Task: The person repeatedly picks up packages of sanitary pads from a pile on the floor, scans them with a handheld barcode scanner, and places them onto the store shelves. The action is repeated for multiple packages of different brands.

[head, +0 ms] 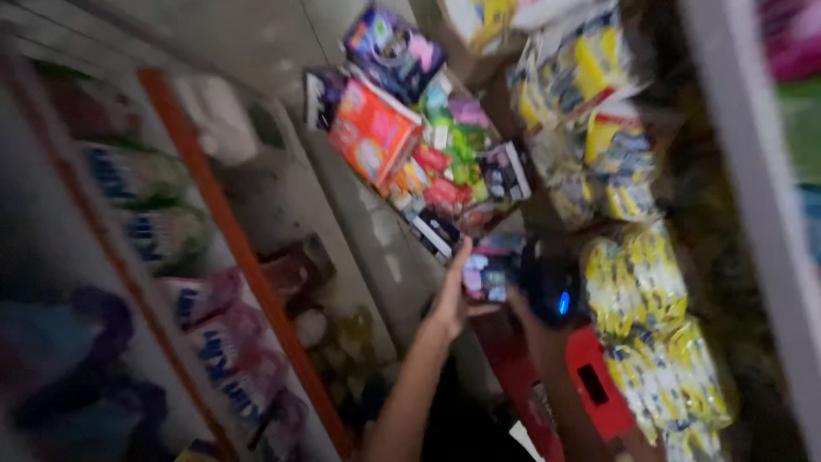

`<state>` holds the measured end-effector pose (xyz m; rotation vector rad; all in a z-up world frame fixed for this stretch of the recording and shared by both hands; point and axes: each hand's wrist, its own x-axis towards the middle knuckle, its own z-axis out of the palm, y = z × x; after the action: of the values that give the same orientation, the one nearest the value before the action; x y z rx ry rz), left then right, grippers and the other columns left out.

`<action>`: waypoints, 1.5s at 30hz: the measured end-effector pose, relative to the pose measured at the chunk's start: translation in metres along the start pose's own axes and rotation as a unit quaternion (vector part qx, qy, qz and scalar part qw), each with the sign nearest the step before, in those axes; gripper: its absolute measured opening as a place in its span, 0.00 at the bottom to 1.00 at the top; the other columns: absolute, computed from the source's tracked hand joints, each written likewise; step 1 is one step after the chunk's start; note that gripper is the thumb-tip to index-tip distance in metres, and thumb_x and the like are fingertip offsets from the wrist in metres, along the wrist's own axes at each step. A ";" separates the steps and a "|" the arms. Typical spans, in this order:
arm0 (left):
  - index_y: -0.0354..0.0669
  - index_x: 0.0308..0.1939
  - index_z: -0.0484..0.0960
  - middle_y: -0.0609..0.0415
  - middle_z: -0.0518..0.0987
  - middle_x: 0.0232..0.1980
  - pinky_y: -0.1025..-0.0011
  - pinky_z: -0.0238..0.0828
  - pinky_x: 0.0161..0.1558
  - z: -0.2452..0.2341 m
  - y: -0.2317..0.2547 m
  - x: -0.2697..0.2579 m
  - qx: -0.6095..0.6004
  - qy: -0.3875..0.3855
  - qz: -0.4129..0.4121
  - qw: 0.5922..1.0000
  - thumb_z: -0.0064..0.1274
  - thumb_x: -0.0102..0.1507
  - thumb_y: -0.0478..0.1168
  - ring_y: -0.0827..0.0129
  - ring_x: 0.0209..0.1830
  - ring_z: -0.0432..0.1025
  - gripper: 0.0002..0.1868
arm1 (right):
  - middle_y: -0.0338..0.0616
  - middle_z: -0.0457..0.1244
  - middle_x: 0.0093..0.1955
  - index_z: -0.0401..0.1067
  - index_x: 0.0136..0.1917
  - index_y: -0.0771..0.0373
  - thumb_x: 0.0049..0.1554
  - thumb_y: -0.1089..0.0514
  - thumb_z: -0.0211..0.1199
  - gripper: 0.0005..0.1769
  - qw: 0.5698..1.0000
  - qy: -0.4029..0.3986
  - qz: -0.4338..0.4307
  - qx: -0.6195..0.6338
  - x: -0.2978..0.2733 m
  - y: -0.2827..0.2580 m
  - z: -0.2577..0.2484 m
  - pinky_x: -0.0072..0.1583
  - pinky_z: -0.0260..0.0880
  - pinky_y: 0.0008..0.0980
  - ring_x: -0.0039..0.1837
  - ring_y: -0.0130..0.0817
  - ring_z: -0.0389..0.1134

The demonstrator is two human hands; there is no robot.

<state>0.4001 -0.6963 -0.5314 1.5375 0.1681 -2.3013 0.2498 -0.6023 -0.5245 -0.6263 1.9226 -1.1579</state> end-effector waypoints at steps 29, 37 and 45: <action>0.36 0.74 0.56 0.37 0.62 0.67 0.54 0.57 0.72 0.211 -0.353 -0.441 0.433 -0.115 0.670 0.592 0.73 0.48 0.39 0.44 0.69 0.61 0.56 | 0.35 0.65 0.37 0.71 0.56 0.65 0.53 0.64 0.64 0.16 0.964 0.018 0.016 0.264 -0.417 -0.207 -0.446 0.43 0.67 0.31 0.39 0.29 0.66; 0.36 0.73 0.57 0.35 0.60 0.68 0.49 0.56 0.69 0.248 -0.383 -0.452 0.498 -0.186 0.681 0.503 0.73 0.48 0.40 0.38 0.69 0.59 0.54 | 0.40 0.64 0.29 0.71 0.43 0.67 0.57 0.61 0.65 0.07 0.979 0.025 -0.032 0.198 -0.491 -0.193 -0.461 0.40 0.67 0.32 0.34 0.29 0.66; 0.39 0.69 0.59 0.34 0.62 0.69 0.44 0.55 0.66 0.267 -0.400 -0.447 0.568 -0.302 0.675 0.361 0.73 0.43 0.42 0.37 0.67 0.60 0.54 | 0.41 0.66 0.38 0.74 0.51 0.67 0.53 0.63 0.67 0.11 0.931 0.221 -0.073 0.282 -0.509 -0.182 -0.477 0.40 0.68 0.32 0.37 0.29 0.67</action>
<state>0.1738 -0.3004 -0.0590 0.2489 -2.2686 -0.9685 0.1474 -0.0744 -0.0439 -0.1996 1.7711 -1.9796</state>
